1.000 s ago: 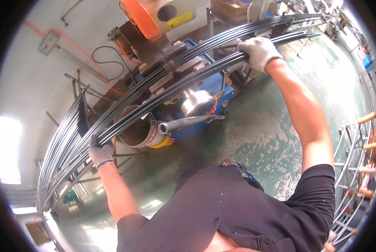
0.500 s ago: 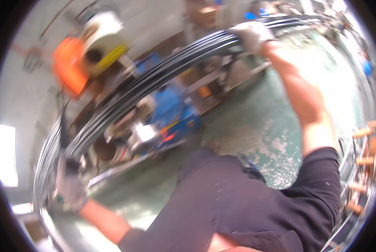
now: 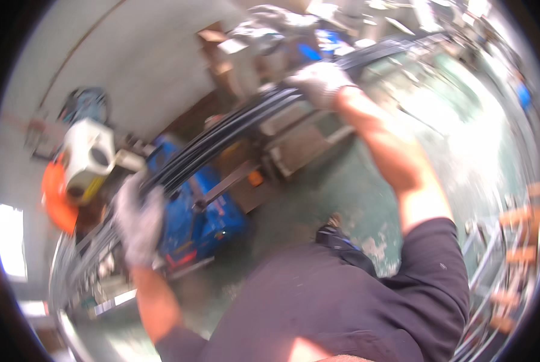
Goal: The person repeatedly picks up bundles of long metal rods from a rack, places them into a cutting machine, and then moves the cut pieces to a nearby table. The person wears gloves and uses both hands to handle the rods throughout the process.
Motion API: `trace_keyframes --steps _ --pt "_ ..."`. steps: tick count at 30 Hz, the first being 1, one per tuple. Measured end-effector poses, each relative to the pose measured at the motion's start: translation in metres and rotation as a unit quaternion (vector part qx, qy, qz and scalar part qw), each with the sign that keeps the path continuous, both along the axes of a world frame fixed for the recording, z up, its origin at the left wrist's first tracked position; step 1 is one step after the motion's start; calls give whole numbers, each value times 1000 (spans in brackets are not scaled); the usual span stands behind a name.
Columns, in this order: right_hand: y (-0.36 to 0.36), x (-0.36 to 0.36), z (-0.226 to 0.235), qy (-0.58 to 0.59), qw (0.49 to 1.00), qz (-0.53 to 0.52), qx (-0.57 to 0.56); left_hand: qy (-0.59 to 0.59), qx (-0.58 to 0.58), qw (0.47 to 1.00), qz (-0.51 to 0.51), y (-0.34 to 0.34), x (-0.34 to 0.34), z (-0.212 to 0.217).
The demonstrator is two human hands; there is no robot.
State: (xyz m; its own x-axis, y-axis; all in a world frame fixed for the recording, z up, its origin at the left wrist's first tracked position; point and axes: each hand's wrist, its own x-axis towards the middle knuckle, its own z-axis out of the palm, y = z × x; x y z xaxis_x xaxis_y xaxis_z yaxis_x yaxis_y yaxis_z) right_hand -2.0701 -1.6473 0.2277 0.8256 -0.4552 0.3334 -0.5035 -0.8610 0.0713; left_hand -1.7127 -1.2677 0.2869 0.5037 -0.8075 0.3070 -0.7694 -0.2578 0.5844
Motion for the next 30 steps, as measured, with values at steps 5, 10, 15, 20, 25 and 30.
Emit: trace_keyframes --steps 5,10,15,20,25,30 --pt "-76 -87 22 94 993 -56 54 -192 51 980 -29 -114 -62 -61" --pt "-180 -176 -21 62 997 -36 10 -229 79 970 -20 -177 -126 -79" --pt "-254 -230 -23 84 996 -25 35 -303 104 945 -62 -231 -154 -102" --pt "-327 -316 -40 68 996 -35 36 -264 94 959 -37 -303 -205 -117" --pt "-372 -375 -8 36 999 -4 19 -243 104 960 -87 -348 -258 -79" --pt "-433 -424 12 5 1000 22 12 -240 131 959 -81 -399 -309 -54"
